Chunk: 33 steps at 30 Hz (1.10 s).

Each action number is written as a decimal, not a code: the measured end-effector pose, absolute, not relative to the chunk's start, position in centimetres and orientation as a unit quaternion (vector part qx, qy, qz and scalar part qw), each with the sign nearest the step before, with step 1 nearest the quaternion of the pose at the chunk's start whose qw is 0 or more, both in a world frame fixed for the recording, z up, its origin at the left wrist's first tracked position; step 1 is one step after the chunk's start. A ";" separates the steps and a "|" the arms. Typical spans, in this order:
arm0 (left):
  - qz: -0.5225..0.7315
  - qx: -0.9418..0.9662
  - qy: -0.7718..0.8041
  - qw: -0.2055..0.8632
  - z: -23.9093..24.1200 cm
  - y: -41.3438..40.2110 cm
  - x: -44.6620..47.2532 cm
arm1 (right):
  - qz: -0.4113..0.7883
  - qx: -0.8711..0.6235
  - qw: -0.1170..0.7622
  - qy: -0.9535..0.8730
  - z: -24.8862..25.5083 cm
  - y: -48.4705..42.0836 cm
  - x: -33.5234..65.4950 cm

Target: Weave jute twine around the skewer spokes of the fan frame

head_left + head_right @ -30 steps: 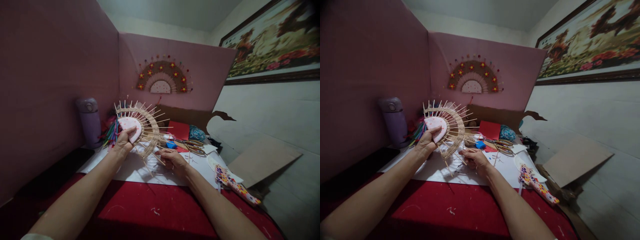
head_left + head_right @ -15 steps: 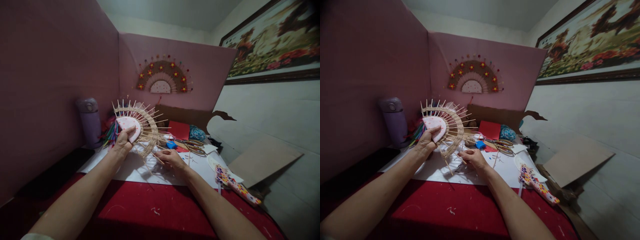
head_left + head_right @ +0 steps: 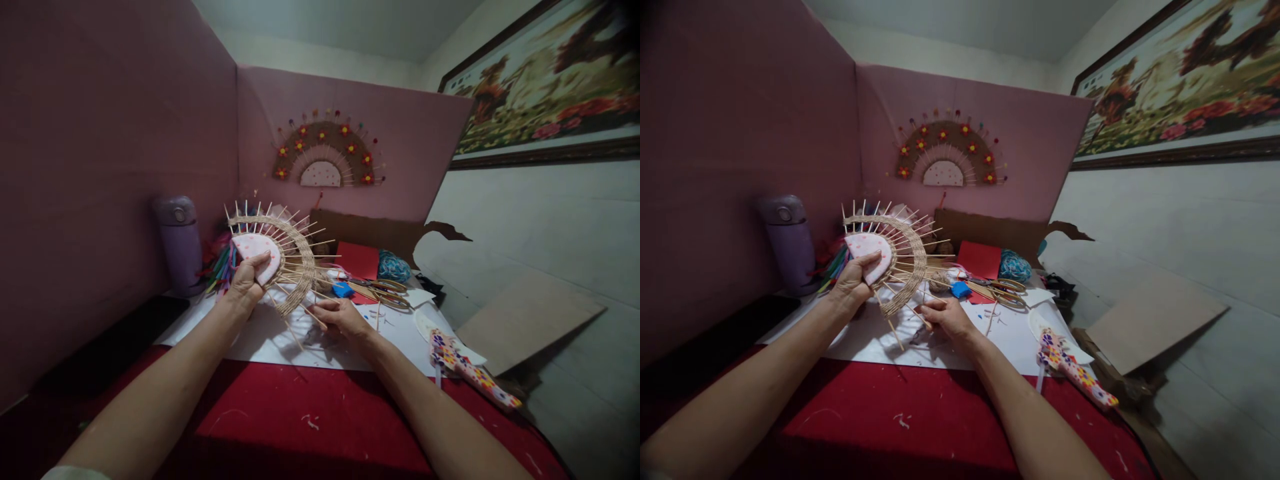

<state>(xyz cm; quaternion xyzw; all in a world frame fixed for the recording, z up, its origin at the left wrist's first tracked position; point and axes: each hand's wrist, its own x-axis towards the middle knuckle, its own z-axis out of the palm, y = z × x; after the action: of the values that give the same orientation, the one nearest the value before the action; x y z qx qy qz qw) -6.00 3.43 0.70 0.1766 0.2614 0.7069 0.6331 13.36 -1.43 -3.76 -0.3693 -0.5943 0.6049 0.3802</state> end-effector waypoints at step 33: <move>0.698 0.177 0.275 0.637 0.5 3.4 -5.8 | 0.633 -0.339 0.342 -0.606 -5.6 -0.4 13.8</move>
<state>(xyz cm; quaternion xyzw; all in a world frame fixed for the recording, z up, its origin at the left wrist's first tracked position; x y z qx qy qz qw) -5.82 3.45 0.50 0.1766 0.2751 0.6984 0.6367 13.84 -0.39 -5.64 -0.3386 -0.6064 0.6332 0.3416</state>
